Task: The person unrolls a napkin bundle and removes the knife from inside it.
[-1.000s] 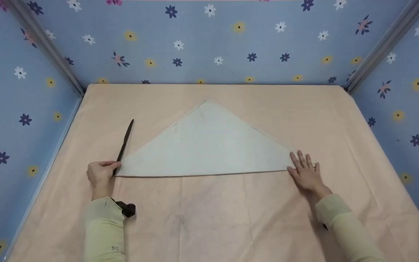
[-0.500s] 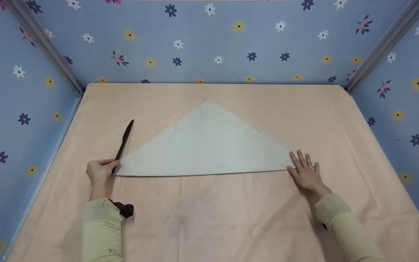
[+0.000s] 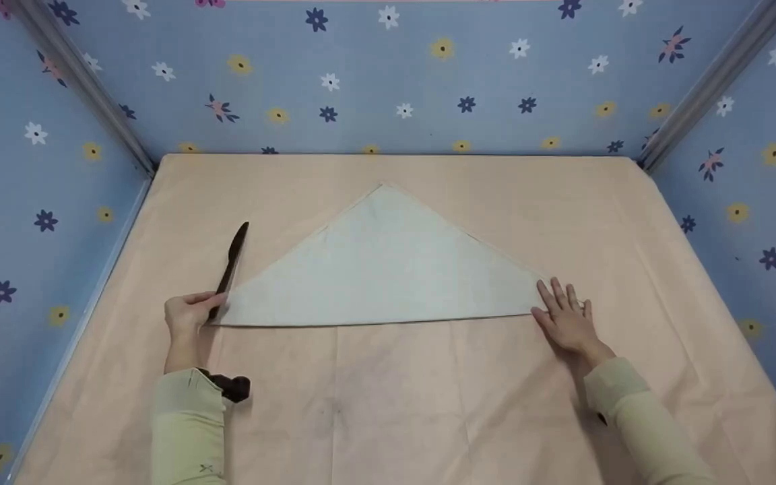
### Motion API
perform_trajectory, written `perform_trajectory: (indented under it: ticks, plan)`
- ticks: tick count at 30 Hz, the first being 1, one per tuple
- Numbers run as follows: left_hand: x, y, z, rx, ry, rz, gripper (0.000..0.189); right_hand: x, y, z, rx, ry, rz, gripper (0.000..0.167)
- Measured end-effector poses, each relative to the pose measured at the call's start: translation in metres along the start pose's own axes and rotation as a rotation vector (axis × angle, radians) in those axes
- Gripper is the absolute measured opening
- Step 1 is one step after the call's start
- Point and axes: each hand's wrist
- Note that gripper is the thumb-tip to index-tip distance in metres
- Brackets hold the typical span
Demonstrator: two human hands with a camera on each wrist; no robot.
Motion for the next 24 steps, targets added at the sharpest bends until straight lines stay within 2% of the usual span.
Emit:
perform_trajectory:
  ticks: [3, 11, 14, 17, 24]
  plan:
    - [-0.002, -0.001, 0.000, 0.026, -0.070, -0.013, 0.014, 0.001, 0.000, 0.000, 0.002, 0.002, -0.003, 0.068]
    - [-0.007, -0.004, 0.001, 0.039, -0.133, -0.048, 0.020, 0.003, 0.000, 0.000, 0.013, 0.016, 0.012, 0.068]
    - [-0.010, -0.006, 0.001, 0.034, -0.140, -0.055, 0.003, 0.002, 0.000, 0.000, 0.012, 0.008, 0.010, 0.068]
    - [-0.013, -0.009, 0.000, 0.032, -0.145, -0.056, 0.019, 0.002, 0.001, 0.000, 0.009, 0.003, 0.006, 0.069]
    - [-0.024, -0.012, -0.007, 0.017, -0.178, -0.066, 0.028, 0.001, 0.000, 0.001, 0.004, 0.011, -0.002, 0.067]
Point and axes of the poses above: each hand's wrist, its own y-axis towards the middle knuckle, its own x-axis out of the back of the hand, z = x × y, and after that the axes turned 15 degrees about -z, right-handed
